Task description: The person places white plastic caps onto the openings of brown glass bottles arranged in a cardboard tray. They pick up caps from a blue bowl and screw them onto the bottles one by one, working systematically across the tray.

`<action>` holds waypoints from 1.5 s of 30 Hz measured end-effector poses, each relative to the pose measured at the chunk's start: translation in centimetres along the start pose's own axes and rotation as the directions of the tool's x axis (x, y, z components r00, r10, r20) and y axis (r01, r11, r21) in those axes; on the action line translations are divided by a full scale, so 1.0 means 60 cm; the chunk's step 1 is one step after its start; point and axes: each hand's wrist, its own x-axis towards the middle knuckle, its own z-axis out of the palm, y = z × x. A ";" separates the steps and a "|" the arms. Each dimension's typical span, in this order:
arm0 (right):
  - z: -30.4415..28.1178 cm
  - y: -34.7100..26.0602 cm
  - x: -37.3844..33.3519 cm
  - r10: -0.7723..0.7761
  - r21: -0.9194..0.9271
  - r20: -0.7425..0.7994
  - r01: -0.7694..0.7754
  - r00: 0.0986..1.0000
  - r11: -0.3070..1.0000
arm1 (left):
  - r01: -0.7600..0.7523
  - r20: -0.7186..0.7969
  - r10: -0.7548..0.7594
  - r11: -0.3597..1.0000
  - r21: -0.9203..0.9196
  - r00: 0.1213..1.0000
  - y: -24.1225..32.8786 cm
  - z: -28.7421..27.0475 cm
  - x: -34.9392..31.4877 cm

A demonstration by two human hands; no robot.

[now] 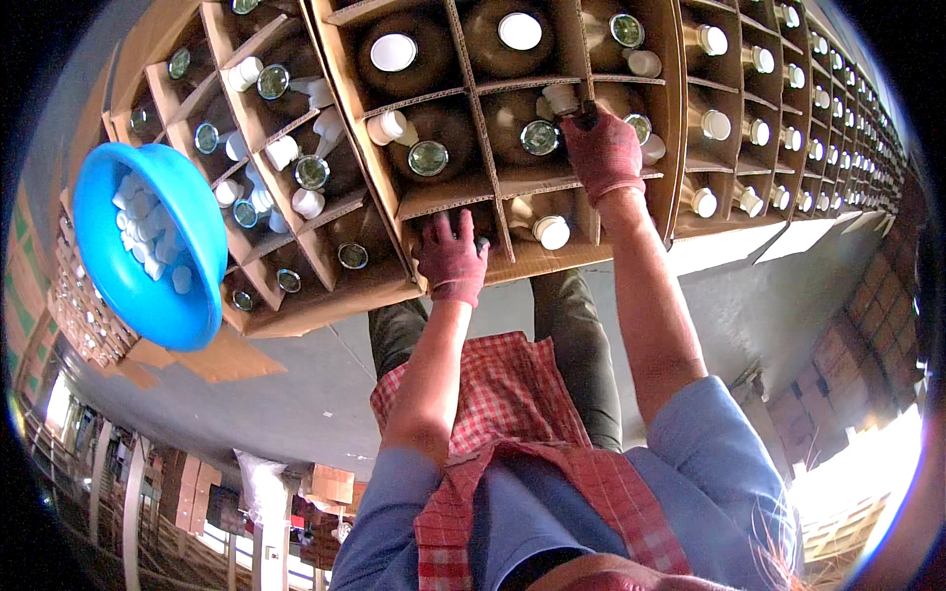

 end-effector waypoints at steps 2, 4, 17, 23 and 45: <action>0.034 0.004 0.015 0.074 0.022 0.010 -0.074 0.997 0.997 | -0.071 0.036 0.068 0.994 0.080 0.997 0.005 -0.001 0.013; 0.039 -0.017 0.012 0.160 -0.011 0.096 -0.160 0.982 0.987 | -0.102 0.039 0.099 0.990 0.099 0.994 0.003 -0.004 0.020; 0.127 -0.004 0.004 0.503 0.799 -0.134 -0.207 0.854 0.564 | -0.241 -0.283 0.144 0.906 -0.347 0.948 -0.050 -0.152 0.108; 0.131 0.020 -0.077 -0.125 0.353 -0.370 0.264 0.921 0.897 | -0.355 -0.164 0.479 0.803 0.478 0.862 -0.084 -0.205 0.260; 0.116 0.009 -0.004 0.166 0.530 -0.013 -0.133 0.986 0.837 | -0.488 0.080 0.624 0.516 0.704 0.777 -0.084 -0.157 0.257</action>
